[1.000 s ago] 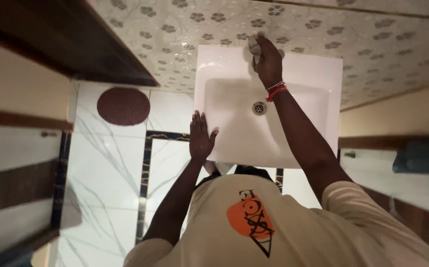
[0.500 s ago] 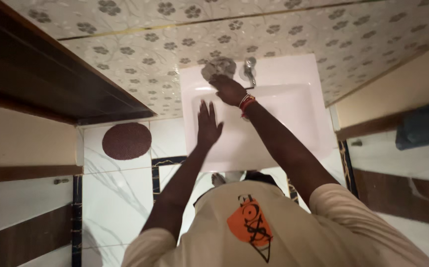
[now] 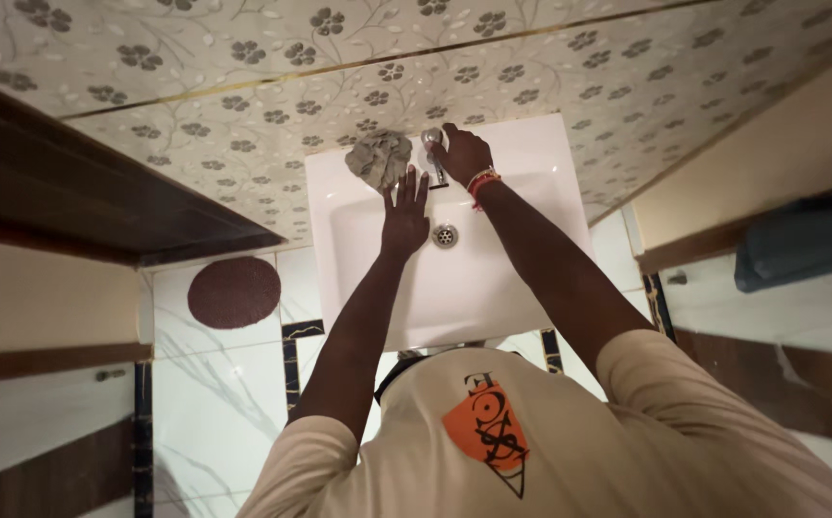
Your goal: The person wipes the surfaces of the sink and the faucet with a cloth, then turns on the water and rinses their hands.
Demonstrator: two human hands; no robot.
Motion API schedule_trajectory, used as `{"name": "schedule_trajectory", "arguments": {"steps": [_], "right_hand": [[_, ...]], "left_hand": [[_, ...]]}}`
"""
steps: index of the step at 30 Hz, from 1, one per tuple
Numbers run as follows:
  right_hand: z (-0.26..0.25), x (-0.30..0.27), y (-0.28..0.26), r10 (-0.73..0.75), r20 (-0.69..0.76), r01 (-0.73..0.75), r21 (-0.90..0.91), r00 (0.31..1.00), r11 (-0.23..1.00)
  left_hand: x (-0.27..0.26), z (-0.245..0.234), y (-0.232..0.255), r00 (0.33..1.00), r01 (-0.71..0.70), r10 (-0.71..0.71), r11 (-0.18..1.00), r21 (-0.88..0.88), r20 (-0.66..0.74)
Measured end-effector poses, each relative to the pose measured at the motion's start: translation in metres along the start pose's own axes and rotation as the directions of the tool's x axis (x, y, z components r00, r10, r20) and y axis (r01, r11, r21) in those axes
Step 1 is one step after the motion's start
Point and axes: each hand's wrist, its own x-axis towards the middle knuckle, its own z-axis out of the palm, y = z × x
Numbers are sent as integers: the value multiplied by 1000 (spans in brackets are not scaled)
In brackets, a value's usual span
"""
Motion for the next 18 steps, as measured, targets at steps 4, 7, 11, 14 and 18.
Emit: {"name": "schedule_trajectory", "arguments": {"steps": [4, 7, 11, 14, 18], "right_hand": [[24, 34, 11, -149, 65, 149, 12, 987, 989], [33, 55, 20, -296, 91, 295, 23, 951, 955], [35, 66, 26, -374, 266, 401, -53, 888, 914], [34, 69, 27, -457, 265, 479, -24, 849, 877], [33, 71, 31, -590, 316, 622, -1, 743, 783]], "left_hand": [[-1, 3, 10, 995, -20, 20, 1000, 1, -103], [3, -1, 13, 998, 24, -24, 1000, 3, -54], [-6, 6, 16, 999, 51, -51, 998, -31, -6], [-5, 28, 18, 1000, 15, -15, 1000, -14, 14], [-15, 67, 16, 997, -74, 74, 997, 2, -10]]}}
